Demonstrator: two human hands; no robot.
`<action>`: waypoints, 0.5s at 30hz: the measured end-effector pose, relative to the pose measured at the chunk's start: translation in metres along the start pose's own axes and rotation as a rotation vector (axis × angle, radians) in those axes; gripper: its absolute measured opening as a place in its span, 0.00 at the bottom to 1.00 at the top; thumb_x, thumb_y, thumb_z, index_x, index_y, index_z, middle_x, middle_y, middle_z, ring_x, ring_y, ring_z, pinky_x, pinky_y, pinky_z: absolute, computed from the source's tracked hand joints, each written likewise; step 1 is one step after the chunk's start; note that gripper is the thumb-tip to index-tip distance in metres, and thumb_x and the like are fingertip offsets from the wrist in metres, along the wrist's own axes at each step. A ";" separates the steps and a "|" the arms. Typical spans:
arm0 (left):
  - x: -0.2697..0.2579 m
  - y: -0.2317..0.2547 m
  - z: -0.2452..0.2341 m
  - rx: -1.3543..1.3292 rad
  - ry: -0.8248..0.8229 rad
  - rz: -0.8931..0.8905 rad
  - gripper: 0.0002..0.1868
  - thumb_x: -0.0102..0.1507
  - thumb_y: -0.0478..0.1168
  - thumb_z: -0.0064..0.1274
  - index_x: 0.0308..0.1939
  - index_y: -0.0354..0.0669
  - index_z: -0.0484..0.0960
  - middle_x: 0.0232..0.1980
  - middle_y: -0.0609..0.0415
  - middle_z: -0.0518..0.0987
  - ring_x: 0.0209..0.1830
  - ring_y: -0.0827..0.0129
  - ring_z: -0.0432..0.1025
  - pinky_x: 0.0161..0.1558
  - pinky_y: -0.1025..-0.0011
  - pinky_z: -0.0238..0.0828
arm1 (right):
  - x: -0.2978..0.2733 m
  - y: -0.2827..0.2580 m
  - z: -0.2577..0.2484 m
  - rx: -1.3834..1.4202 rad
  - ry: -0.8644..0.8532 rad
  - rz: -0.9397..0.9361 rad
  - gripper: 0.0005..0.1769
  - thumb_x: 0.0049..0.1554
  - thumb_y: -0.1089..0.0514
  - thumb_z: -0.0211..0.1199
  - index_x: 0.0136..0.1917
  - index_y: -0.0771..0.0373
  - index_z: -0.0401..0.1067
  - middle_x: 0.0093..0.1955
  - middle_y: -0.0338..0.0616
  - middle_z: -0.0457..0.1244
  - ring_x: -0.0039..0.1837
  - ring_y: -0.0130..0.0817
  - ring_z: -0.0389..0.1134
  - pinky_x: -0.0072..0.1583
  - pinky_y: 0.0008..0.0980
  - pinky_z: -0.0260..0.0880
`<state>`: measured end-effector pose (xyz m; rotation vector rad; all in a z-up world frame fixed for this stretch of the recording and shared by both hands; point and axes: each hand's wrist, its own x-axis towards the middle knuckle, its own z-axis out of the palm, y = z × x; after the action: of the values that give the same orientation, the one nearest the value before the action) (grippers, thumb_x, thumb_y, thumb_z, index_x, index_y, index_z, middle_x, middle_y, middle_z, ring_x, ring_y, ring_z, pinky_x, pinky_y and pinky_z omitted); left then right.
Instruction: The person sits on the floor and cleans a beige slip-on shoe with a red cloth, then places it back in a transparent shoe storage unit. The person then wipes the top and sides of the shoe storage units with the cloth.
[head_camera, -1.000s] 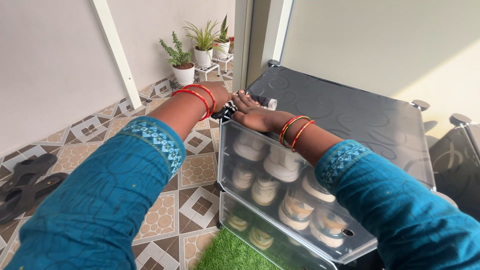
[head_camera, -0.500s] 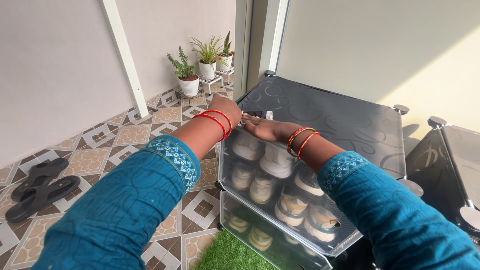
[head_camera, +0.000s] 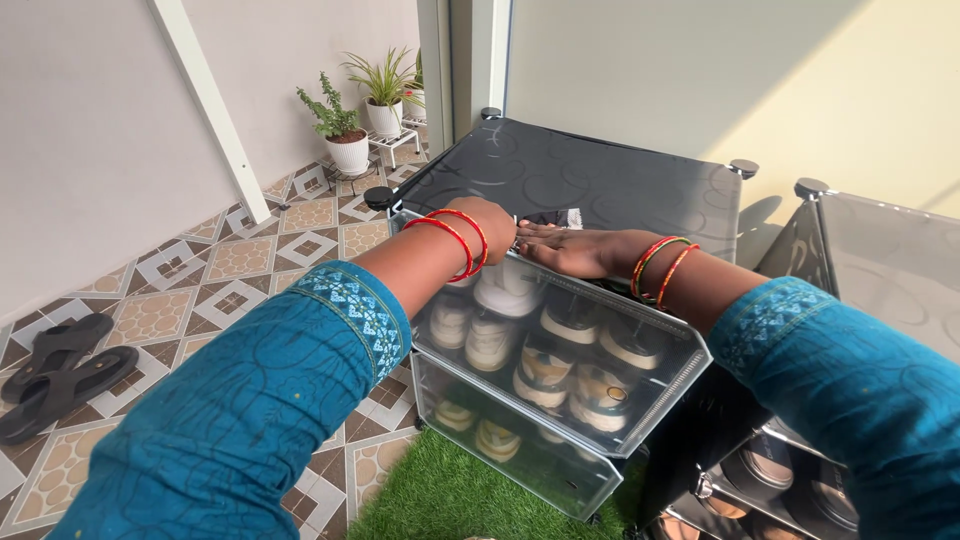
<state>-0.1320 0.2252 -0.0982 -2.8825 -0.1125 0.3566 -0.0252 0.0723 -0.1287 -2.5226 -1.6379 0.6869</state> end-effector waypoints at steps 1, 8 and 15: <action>0.000 0.010 -0.003 -0.001 -0.010 0.007 0.16 0.61 0.34 0.54 0.52 0.46 0.87 0.53 0.47 0.84 0.53 0.51 0.79 0.51 0.56 0.78 | -0.011 0.003 -0.001 0.002 -0.011 0.027 0.43 0.63 0.31 0.28 0.83 0.54 0.37 0.87 0.41 0.30 0.87 0.34 0.26 0.82 0.36 0.28; 0.001 0.070 -0.025 -0.031 0.034 0.109 0.15 0.62 0.36 0.53 0.52 0.45 0.86 0.50 0.48 0.84 0.50 0.54 0.80 0.48 0.58 0.79 | -0.078 0.035 -0.002 -0.066 -0.048 0.103 0.41 0.63 0.32 0.28 0.83 0.53 0.39 0.88 0.40 0.30 0.87 0.34 0.25 0.82 0.37 0.29; 0.000 0.118 -0.042 -0.095 0.168 0.253 0.17 0.62 0.34 0.50 0.54 0.45 0.84 0.53 0.47 0.82 0.51 0.53 0.79 0.48 0.57 0.78 | -0.145 0.063 -0.005 -0.269 -0.072 0.108 0.45 0.61 0.30 0.35 0.84 0.52 0.37 0.87 0.40 0.31 0.87 0.37 0.24 0.81 0.42 0.28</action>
<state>-0.1156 0.1014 -0.0871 -3.0115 0.2734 0.1539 -0.0182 -0.0816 -0.0934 -2.8214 -1.7342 0.6101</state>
